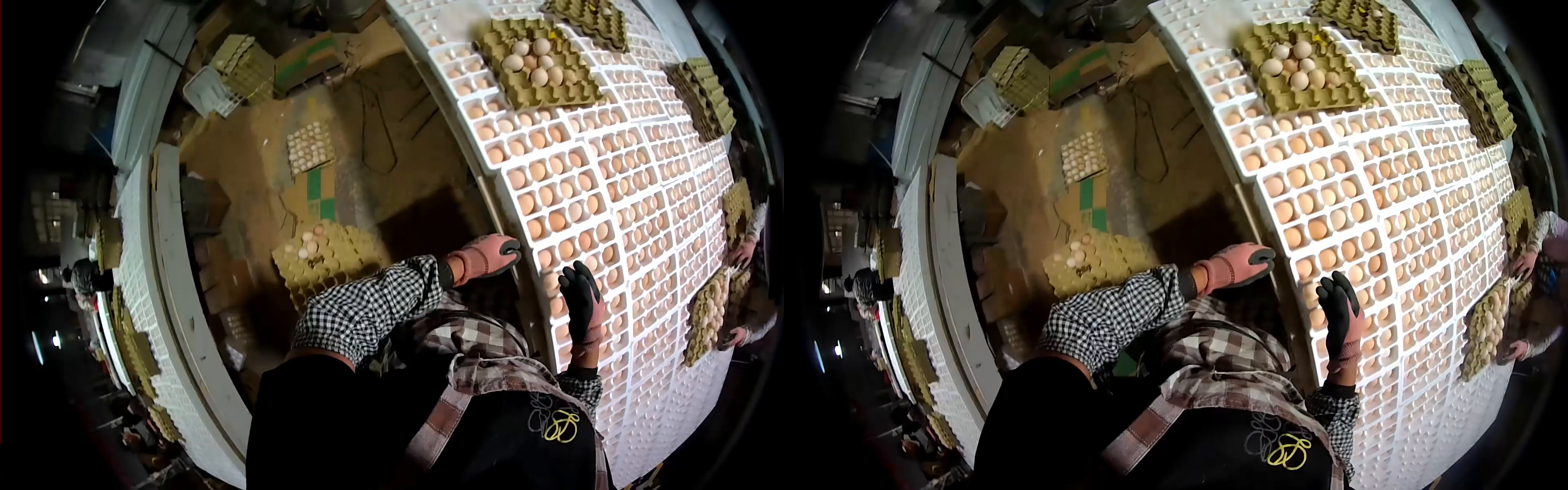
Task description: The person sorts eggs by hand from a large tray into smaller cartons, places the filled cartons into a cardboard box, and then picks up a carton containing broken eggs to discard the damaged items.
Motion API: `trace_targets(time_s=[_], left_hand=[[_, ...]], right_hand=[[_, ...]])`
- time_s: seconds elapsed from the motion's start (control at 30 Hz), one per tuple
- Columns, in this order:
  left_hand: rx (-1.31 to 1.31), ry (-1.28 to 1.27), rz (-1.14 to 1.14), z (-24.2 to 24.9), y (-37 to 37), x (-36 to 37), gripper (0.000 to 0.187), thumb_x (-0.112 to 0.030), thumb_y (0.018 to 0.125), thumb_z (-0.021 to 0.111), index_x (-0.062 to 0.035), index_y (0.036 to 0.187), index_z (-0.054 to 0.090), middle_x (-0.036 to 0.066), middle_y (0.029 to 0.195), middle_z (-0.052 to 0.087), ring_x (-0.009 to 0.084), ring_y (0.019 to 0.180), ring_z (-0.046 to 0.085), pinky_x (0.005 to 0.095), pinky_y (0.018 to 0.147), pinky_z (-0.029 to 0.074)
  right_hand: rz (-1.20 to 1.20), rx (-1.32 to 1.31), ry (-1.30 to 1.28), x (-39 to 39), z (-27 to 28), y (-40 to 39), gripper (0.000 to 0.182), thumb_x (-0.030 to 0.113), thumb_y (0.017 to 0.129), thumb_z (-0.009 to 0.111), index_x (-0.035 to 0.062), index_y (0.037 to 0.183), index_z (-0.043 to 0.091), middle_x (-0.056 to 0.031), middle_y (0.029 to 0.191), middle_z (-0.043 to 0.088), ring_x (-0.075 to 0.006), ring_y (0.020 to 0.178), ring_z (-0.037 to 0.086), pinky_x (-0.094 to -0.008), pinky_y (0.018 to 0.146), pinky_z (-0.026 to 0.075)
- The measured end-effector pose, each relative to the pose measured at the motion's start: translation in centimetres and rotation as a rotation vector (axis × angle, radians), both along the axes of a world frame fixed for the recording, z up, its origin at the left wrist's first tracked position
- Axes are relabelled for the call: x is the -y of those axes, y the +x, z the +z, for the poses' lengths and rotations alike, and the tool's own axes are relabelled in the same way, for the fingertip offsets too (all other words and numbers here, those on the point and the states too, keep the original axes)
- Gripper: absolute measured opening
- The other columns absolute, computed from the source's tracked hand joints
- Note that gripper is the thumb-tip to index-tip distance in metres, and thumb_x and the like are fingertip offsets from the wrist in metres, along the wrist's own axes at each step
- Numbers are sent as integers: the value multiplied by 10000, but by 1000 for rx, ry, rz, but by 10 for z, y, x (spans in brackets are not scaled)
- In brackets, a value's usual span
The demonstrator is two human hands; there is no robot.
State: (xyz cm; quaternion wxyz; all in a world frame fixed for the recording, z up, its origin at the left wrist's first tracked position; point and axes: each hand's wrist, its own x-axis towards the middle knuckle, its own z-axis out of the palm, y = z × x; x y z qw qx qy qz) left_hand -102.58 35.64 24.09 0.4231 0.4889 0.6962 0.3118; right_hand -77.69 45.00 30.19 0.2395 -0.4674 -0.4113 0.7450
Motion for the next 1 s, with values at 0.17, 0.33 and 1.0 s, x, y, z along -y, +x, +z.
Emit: trace_targets(time_s=[0.17, 0.33, 1.0], left_hand=[[84, 67, 33, 25, -30, -42, 380, -202, 845, 646, -42, 1186, 600, 175, 1090, 643, 331, 1011, 614, 366, 883, 482], [-21, 220, 309, 25, -135, -97, 510, -158, 808, 683, 18, 1261, 529, 217, 1205, 582, 341, 1123, 557, 385, 976, 429], [-54, 136, 43, 5, -192, -269, 315, -124, 841, 651, 39, 1106, 602, 164, 1022, 655, 302, 949, 624, 350, 871, 470]], right_hand=[[380, 295, 884, -98, -17, -58, 315, 92, 936, 572, -32, 1225, 552, -93, 1250, 572, -196, 1010, 633, -277, 850, 522], [19, -292, -99, -188, -8, -172, 368, 231, 948, 573, 36, 1252, 504, -74, 1087, 581, -166, 929, 626, -293, 784, 530], [-620, 533, 322, -173, -52, -56, 390, 205, 816, 632, -21, 1134, 621, -129, 900, 698, -200, 769, 626, -335, 745, 499]])
